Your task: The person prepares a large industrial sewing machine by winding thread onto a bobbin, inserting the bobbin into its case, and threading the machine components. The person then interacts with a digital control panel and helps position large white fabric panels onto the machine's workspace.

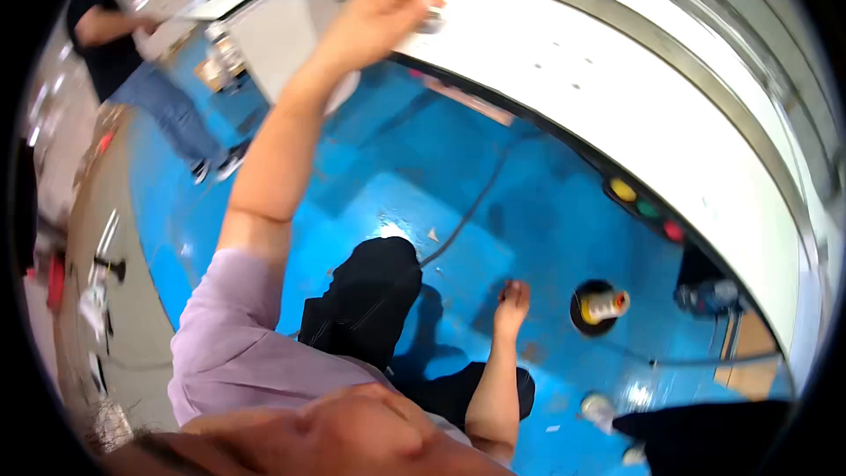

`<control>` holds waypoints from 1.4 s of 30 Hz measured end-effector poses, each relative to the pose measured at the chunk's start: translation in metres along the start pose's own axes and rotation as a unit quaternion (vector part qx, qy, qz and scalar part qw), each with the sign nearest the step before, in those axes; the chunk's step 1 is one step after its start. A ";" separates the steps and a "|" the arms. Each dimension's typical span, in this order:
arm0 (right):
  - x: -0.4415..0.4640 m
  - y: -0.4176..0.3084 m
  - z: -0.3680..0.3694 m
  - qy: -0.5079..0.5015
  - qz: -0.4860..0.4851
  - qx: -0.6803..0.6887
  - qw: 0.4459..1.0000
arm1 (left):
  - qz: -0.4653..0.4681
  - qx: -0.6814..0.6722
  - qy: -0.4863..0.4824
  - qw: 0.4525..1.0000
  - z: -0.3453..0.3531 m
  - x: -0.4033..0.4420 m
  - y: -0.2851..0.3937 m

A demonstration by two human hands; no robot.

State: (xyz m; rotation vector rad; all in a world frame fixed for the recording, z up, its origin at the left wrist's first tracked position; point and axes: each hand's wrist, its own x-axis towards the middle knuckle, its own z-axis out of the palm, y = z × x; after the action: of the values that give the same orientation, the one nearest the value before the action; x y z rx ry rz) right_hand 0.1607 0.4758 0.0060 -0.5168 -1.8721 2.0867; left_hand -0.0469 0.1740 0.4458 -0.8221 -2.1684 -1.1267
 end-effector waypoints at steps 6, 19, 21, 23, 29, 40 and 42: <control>-0.013 -0.071 -0.002 0.051 -0.110 0.016 0.992 | 0.012 -0.003 0.015 1.000 -0.013 0.002 -0.002; -0.027 -0.234 -0.108 0.302 -0.331 -0.041 0.893 | 0.363 -0.056 0.076 0.927 0.093 -0.147 0.085; -0.026 -0.249 -0.122 0.302 -0.323 -0.010 0.897 | 0.359 -0.046 -0.071 0.930 0.153 -0.168 0.109; -0.019 -0.258 -0.133 0.307 -0.353 0.010 0.884 | 0.268 -0.150 -0.169 0.936 0.200 -0.186 0.138; -0.024 -0.273 -0.145 0.324 -0.337 0.021 0.884 | 0.067 -0.357 -0.303 0.881 0.269 -0.232 0.172; -0.035 -0.259 -0.159 0.341 -0.432 -0.172 0.817 | -0.247 -0.621 -0.366 0.648 0.353 -0.167 0.243; -0.041 -0.260 -0.159 0.329 -0.434 -0.202 0.814 | -0.244 -0.621 -0.380 0.640 0.363 -0.164 0.252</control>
State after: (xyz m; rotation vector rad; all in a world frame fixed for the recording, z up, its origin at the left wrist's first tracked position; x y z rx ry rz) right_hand 0.2628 0.6286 0.2525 -0.3052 -1.6289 0.7765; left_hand 0.1749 0.5552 0.2795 -1.4653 -1.9354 -3.1959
